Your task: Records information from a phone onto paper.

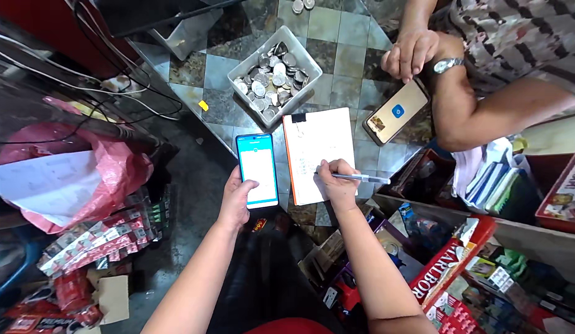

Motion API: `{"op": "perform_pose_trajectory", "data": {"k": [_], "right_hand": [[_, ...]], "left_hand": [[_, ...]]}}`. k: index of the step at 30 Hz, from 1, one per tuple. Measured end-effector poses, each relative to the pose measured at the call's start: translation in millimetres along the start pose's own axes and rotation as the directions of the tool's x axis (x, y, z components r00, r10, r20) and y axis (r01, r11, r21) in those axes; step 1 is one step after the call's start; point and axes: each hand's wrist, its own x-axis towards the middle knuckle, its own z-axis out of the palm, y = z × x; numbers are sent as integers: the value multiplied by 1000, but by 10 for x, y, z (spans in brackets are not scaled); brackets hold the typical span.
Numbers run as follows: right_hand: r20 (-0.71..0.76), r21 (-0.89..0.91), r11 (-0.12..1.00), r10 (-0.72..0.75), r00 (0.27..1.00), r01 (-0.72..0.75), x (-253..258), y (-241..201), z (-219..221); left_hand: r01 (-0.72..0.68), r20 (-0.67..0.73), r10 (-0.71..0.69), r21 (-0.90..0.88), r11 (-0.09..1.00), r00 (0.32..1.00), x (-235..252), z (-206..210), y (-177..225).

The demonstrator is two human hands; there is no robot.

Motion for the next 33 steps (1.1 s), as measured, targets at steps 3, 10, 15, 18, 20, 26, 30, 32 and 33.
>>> {"op": "perform_pose_trajectory", "data": {"k": [3, 10, 15, 18, 20, 26, 30, 32, 33], "right_hand": [[-10, 20, 1000, 22, 1000, -22, 15, -15, -1], [-31, 11, 1000, 2, 1000, -2, 20, -13, 3], [-44, 15, 1000, 1, 999, 0, 25, -17, 12], [-36, 0, 1000, 9, 999, -9, 14, -13, 9], [-20, -23, 1000, 1, 1000, -1, 19, -14, -4], [-74, -13, 1000, 2, 997, -3, 2, -1, 7], [-42, -32, 999, -20, 999, 18, 16, -9, 3], [-55, -9, 1000, -24, 998, 24, 9, 1, 12], [-54, 10, 1000, -11, 998, 12, 14, -6, 12]], "left_hand": [[4, -2, -4, -2, 1000, 1000, -1, 3, 4], [0, 9, 0, -12, 1000, 1000, 5, -9, -15], [-5, 14, 6, -15, 1000, 1000, 3, -14, -16], [-4, 6, 4, -15, 1000, 1000, -1, -6, -15], [-1, 5, 1, -16, 1000, 1000, 2, -8, -16], [-6, 9, 6, -12, 1000, 1000, -3, -12, -19], [-1, -2, 1, -3, 1000, 1000, 1, -1, -18], [1, -5, -1, -4, 1000, 1000, -2, 4, -18], [0, -7, 0, -5, 1000, 1000, -5, 6, -16]]}}
